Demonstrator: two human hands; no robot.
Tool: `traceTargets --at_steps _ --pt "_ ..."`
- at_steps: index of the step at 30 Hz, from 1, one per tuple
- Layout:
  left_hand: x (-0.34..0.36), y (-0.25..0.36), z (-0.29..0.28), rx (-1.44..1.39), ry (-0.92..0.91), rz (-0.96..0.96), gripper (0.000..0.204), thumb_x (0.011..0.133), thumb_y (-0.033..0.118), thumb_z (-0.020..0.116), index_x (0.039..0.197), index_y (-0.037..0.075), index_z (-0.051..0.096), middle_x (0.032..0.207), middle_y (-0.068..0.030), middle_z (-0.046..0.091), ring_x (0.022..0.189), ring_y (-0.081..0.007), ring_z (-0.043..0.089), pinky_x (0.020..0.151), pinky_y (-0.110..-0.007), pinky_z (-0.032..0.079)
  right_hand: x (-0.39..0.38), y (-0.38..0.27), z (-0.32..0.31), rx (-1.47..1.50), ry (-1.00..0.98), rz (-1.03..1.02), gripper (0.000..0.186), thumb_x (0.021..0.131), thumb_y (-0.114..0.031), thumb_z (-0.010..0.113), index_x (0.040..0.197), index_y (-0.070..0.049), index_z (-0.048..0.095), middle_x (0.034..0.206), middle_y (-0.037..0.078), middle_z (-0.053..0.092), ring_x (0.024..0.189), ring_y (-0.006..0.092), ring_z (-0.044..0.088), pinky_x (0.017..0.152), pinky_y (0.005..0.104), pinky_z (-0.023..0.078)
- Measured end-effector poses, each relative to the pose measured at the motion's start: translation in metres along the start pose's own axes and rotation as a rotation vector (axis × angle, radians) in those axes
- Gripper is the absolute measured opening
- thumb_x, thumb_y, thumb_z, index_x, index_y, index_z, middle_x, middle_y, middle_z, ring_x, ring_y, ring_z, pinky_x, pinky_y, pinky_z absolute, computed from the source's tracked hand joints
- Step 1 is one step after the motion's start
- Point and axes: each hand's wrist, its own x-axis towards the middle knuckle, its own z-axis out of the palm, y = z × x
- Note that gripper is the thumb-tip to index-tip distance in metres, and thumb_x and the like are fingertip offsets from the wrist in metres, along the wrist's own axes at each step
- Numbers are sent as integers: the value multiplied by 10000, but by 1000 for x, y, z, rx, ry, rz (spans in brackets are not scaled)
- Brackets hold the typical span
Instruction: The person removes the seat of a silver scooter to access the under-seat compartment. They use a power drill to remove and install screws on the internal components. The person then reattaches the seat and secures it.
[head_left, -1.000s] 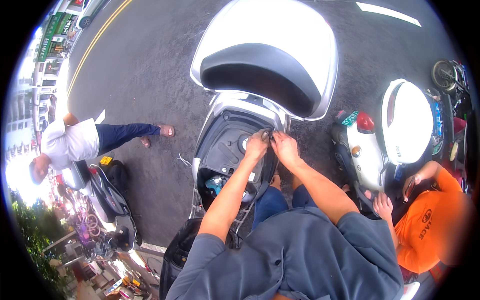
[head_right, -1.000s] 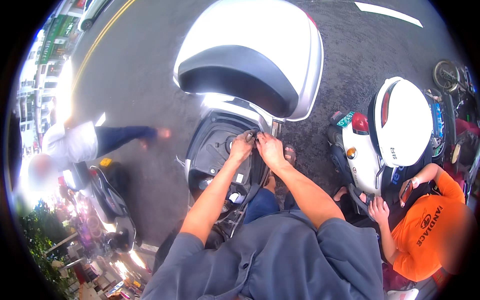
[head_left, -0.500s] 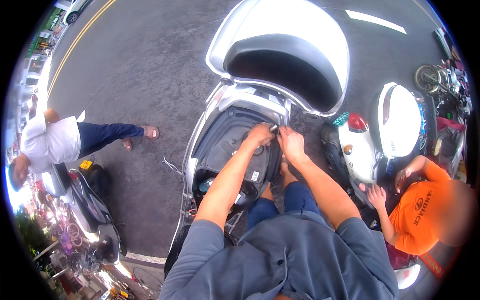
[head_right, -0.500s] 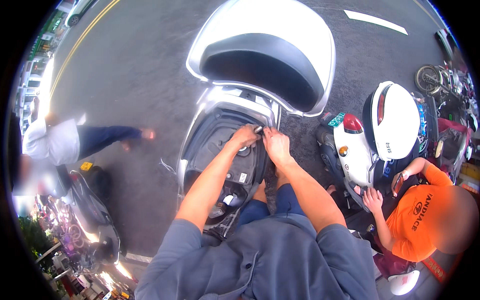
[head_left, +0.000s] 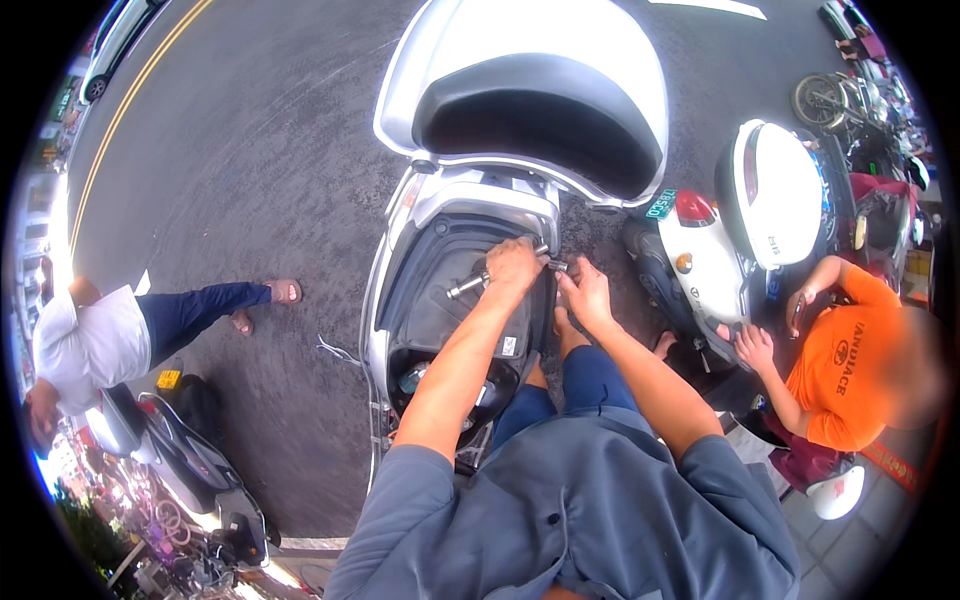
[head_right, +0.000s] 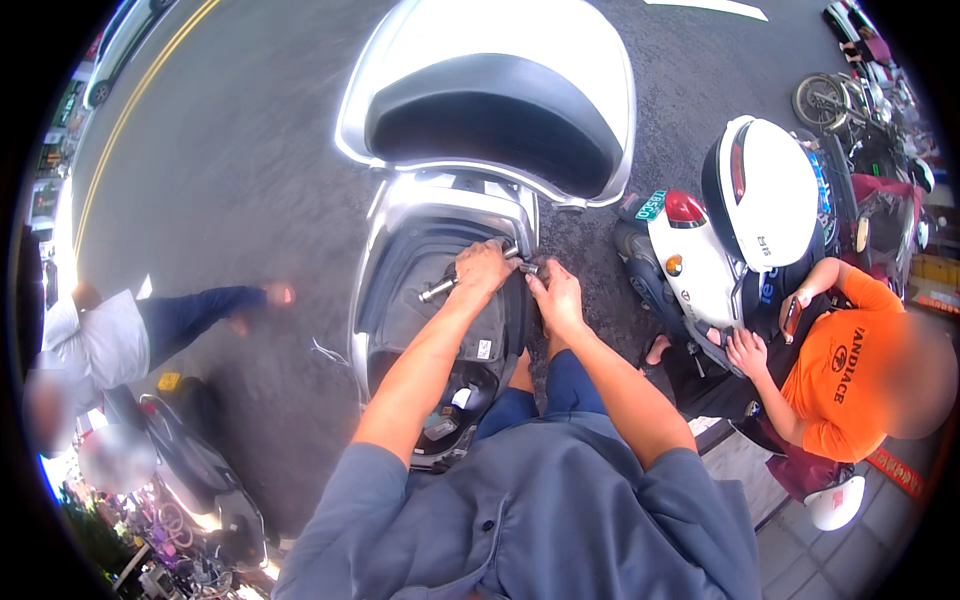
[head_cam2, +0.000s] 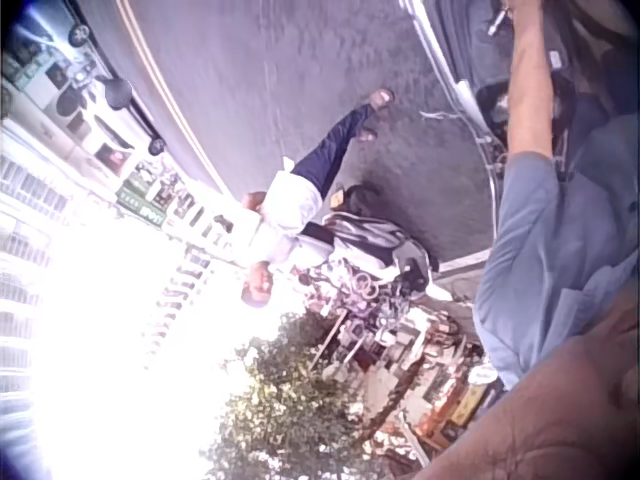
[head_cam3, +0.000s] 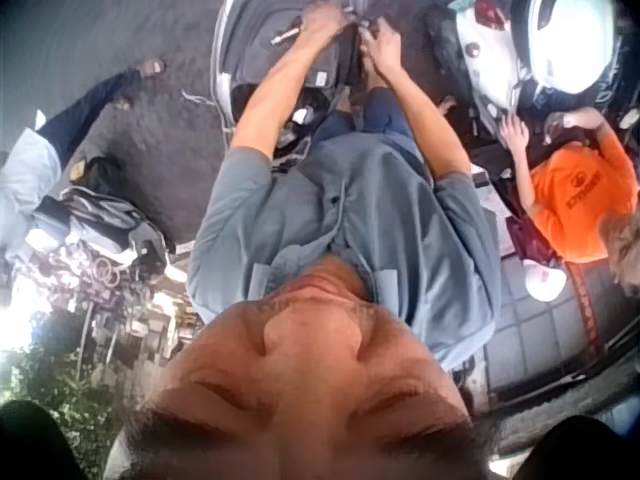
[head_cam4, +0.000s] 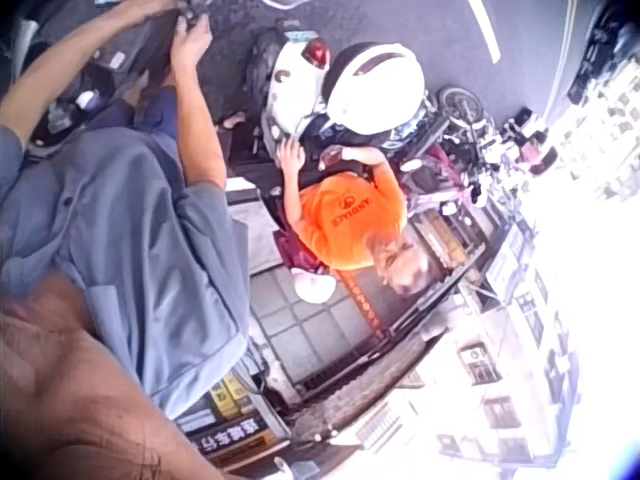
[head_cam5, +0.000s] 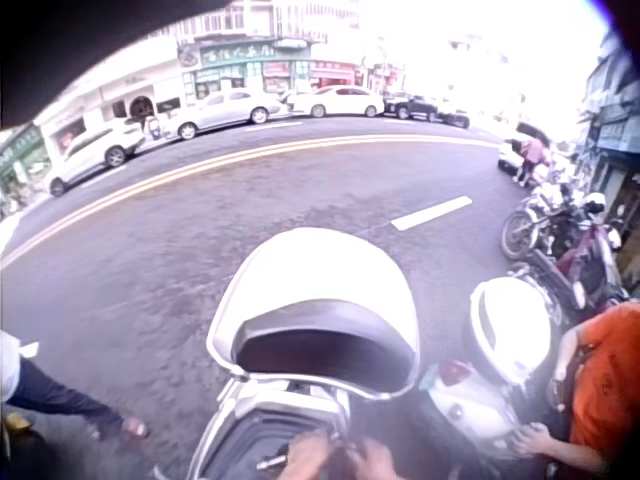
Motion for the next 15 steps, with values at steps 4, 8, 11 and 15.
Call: traceTargets --at_steps 4,8,11,15 --pt "0 -1 5 14 48 -7 348 858 423 630 1039 137 710 997 -141 720 967 -309 691 839 -431 537 -2 -2 7 112 -23 188 309 880 -112 692 1131 47 609 825 157 702 683 180 681 626 307 541" --pt "-5 2 2 -233 101 -135 341 869 404 572 1039 149 721 1008 -167 712 977 -350 675 855 -454 523 -4 15 8 203 -61 226 322 877 -94 691 1158 39 605 854 139 701 698 156 676 621 300 536" --pt "-3 1 -2 -305 92 -151 336 859 379 555 1059 164 717 1022 -179 705 988 -372 663 866 -466 511 -13 23 8 180 -31 194 319 857 -148 712 1115 15 619 757 136 698 636 194 687 613 336 531" --pt "-1 -4 -2 -297 66 -165 343 837 358 553 1066 161 716 1026 -175 705 996 -379 658 869 -469 505 -23 37 1 83 -88 174 334 847 -189 716 1108 -3 621 803 165 695 735 276 694 683 390 528"
